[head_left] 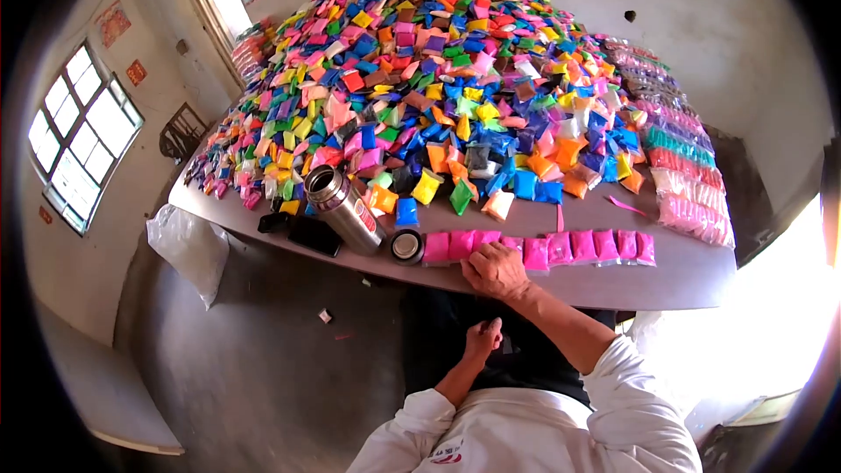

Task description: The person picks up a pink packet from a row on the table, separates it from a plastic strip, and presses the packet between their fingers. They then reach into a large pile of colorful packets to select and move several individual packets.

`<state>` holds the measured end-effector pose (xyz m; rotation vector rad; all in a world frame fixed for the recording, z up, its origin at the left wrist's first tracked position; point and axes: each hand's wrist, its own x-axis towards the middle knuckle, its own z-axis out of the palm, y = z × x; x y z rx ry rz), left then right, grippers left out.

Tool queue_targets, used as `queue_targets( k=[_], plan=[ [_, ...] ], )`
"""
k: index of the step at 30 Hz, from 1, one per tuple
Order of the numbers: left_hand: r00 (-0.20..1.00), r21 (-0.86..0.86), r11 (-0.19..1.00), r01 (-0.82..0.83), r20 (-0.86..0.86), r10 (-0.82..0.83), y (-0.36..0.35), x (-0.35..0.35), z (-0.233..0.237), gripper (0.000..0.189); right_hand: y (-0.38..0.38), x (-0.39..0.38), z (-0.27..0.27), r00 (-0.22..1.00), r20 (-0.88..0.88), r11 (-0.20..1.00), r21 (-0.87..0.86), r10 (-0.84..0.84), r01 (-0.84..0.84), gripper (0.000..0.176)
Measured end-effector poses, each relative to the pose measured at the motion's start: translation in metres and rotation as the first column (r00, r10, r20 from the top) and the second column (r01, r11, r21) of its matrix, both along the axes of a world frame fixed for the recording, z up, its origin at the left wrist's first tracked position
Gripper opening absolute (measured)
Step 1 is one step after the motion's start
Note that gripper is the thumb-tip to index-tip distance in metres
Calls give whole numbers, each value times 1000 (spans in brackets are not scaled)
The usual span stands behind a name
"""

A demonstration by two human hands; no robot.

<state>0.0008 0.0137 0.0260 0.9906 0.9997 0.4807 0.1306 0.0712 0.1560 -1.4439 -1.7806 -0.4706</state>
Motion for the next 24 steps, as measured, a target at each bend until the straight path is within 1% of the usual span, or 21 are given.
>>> queue_targets(
  k=[1,2,4,5,6,8,9,10,12,14,15,17,19,21,24],
  plan=[
    [1000,31,999,-26,8,25,1,-1,3,34,0,-1,1,1000,-8,1000,5,-16,16,17],
    [1000,35,999,-8,8,7,1,-3,5,34,0,-1,2,999,-9,999,9,-33,34,17],
    [995,145,986,-83,72,74,0,-9,12,35,-1,0,3,999,-27,999,32,-21,22,19],
    [995,186,980,-73,85,58,0,-13,16,36,1,0,0,999,-35,998,51,-41,42,18],
    [996,188,981,-56,82,41,-1,-16,23,36,2,1,-1,998,-38,997,52,-58,60,18],
    [996,195,980,-42,85,26,-5,-24,42,41,1,1,-2,997,-53,997,53,-48,50,18],
    [998,237,971,-19,63,4,-6,-28,50,40,0,1,1,997,-67,997,63,-31,35,17],
    [998,237,971,-8,60,-6,-1,-30,60,40,0,2,2,997,-70,997,64,-41,46,17],
    [998,433,901,-15,-47,40,11,-37,81,39,-1,2,1,995,-97,999,42,-15,19,18],
    [999,485,874,-33,-19,48,29,-44,107,39,-1,2,1,996,-94,999,41,-10,14,18],
    [997,489,868,-81,27,78,39,-44,116,38,0,2,2,996,-89,999,43,-3,7,19],
    [995,552,828,-102,53,87,55,-46,137,37,-1,2,5,997,-82,999,41,12,-9,18],
    [993,564,818,-116,63,98,67,-43,143,36,-4,3,6,997,-74,999,34,28,-25,17],
    [993,644,757,-109,38,111,80,-39,144,36,-4,5,6,994,-20,994,-15,110,-111,13],
    [991,670,731,-130,60,121,90,-29,151,40,5,9,33,994,-46,995,-17,101,-101,13]
  ],
)
